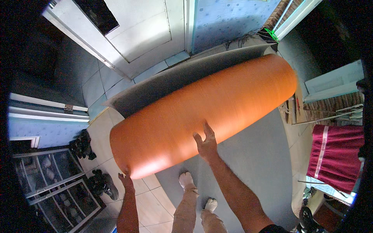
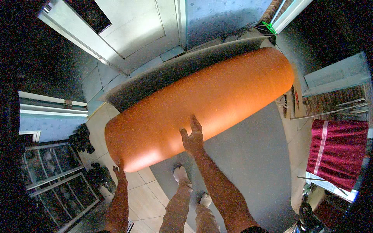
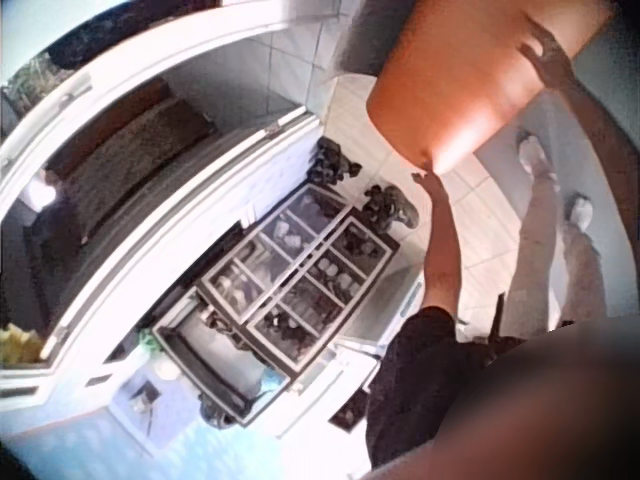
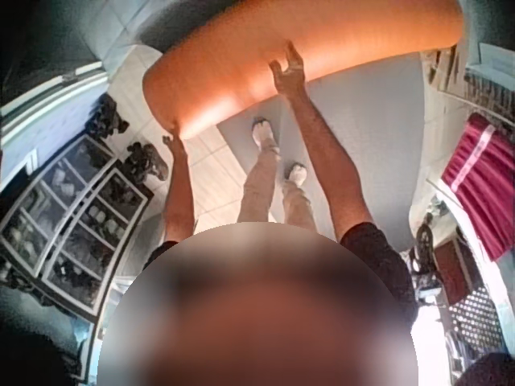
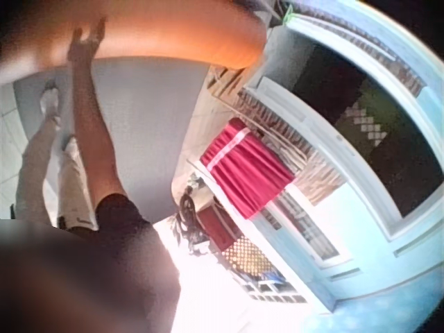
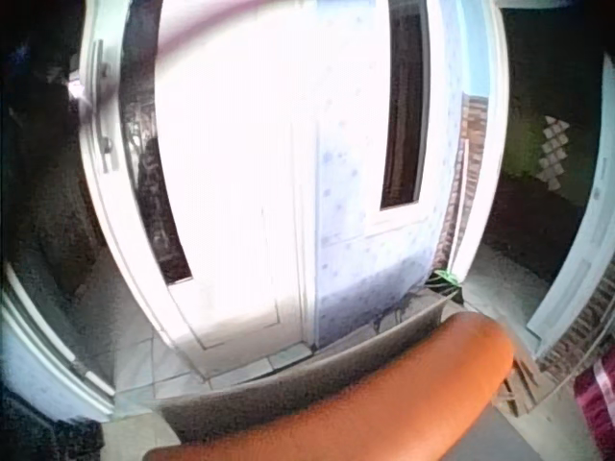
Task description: The person unrolls a large orange and black mat in a tiled room. They use a utility knife to cut the packaging, then unroll the mat and smooth it out on the floor.
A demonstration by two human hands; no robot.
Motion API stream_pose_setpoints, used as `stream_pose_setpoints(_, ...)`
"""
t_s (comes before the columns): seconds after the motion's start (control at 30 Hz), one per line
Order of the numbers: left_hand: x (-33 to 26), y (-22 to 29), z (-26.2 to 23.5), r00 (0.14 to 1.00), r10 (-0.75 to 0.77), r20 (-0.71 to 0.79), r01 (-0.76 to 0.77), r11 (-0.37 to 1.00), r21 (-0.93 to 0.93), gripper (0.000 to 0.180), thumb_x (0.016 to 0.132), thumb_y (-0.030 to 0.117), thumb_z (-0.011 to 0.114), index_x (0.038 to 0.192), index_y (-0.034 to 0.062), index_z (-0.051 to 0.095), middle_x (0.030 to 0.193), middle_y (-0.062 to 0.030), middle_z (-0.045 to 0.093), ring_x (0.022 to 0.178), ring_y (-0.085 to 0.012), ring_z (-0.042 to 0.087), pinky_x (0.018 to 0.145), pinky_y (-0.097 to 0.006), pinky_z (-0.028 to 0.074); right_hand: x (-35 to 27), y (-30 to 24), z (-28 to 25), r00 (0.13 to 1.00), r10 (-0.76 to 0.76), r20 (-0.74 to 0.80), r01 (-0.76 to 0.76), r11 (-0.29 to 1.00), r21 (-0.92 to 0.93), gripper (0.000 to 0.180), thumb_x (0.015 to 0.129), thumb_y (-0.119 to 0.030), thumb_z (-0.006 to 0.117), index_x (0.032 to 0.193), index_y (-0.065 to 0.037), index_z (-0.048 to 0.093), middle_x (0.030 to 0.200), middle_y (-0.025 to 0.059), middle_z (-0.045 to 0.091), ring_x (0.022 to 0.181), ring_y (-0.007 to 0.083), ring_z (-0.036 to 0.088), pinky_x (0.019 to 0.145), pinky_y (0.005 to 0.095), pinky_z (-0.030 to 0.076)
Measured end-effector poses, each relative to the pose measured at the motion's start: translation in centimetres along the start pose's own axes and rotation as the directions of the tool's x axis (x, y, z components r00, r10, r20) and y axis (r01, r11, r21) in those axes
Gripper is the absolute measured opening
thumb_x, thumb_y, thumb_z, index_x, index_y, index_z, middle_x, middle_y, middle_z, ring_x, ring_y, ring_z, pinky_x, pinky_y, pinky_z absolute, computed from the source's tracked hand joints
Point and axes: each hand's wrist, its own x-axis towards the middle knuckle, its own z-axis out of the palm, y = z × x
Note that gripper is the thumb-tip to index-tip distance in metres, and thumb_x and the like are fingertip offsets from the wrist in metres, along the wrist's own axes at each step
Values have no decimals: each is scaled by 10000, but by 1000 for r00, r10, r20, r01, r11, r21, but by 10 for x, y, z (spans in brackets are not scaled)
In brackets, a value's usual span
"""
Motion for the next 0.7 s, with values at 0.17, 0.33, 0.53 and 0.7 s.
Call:
stream_pose_setpoints(0.17,20,55,37,941,164,297,-119,979,-165,862,877,585,681,1331,-113,457,1283,-206,566,1156,-275,545,995,-393,445,29,19,-18,993,5,-120,-29,980,-198,697,921,-248,680,1481,14,360,1502,241,394,1445,340,315,1169,395,286)
stream_pose_setpoints(0.33,73,177,56,988,52,147,-87,966,243,676,896,575,666,1062,-79,633,1046,-114,658,842,-233,595,693,-402,497,13,80,-29,893,440,-90,-443,897,-6,743,918,-335,676,1487,10,346,1482,226,422,1357,325,435,1101,401,365)
stream_pose_setpoints(0.53,92,244,36,973,82,215,-47,985,-163,446,920,489,676,1027,59,621,876,-24,597,742,-152,558,596,-341,458,52,90,-5,786,586,197,-618,740,265,880,908,-427,677,1525,10,226,1411,140,510,1237,283,534,999,415,453)
stream_pose_setpoints(0.7,92,235,64,956,119,269,-93,990,-105,581,897,548,675,1066,-7,636,946,-83,650,772,-172,608,636,-356,497,96,46,20,763,607,222,-647,708,284,1025,888,-479,696,1558,-14,75,1336,119,565,1120,226,555,890,438,502)
